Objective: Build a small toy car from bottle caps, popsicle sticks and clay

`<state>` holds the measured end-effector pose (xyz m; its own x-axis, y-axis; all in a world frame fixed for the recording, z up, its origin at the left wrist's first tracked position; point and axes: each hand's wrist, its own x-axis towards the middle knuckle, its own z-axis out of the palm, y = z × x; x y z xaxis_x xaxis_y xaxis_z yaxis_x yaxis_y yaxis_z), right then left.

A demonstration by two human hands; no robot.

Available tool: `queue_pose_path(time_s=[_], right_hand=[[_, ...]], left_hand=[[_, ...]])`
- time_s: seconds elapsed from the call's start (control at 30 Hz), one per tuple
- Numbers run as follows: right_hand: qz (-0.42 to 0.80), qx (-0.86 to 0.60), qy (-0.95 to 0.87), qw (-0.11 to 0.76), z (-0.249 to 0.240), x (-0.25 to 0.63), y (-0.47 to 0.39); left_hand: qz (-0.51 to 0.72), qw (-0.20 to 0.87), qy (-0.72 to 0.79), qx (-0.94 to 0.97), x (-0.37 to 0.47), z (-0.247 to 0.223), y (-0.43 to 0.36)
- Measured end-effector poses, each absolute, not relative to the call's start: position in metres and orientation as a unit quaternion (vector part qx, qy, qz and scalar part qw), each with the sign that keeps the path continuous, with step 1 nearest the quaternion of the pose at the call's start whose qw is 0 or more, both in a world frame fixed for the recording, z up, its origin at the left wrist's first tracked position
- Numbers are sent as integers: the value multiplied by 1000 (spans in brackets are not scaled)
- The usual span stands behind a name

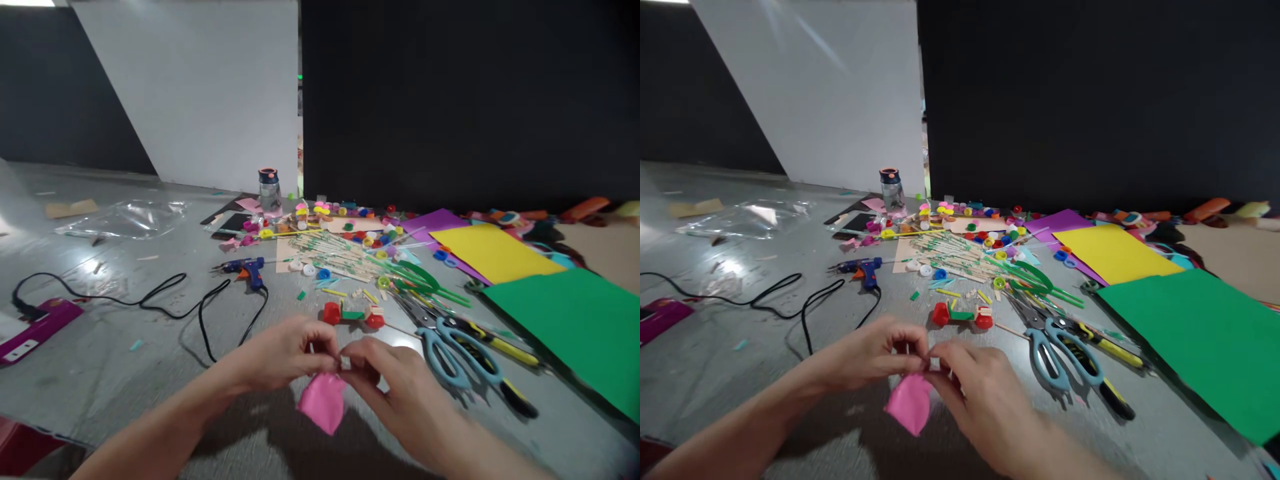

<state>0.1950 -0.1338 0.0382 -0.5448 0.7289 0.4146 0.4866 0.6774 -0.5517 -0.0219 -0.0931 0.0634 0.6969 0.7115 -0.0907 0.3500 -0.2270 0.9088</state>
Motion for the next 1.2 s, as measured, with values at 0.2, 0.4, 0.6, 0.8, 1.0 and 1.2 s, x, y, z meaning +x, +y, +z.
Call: queue_pose_path(time_s=[0.2, 0.4, 0.6, 0.8, 1.0, 1.2], right_hand=[[66, -301, -915, 259, 22, 198, -129], [44, -278, -924, 259, 18, 198, -128], [32, -307, -909, 282, 21, 195, -126], [51, -347, -886, 304, 21, 194, -124], [57, -354, -895, 267, 15, 191, -126], [31, -342, -912, 226, 10, 186, -127]], left_hand=[[145, 600, 365, 697, -22, 52, -87], [130, 609, 363, 694, -23, 48, -80], [181, 628, 347, 673, -18, 37, -75], [213, 645, 338, 652, -16, 33, -73], [131, 690, 333, 630, -24, 33, -68], [101, 716, 332, 606, -25, 25, -63]])
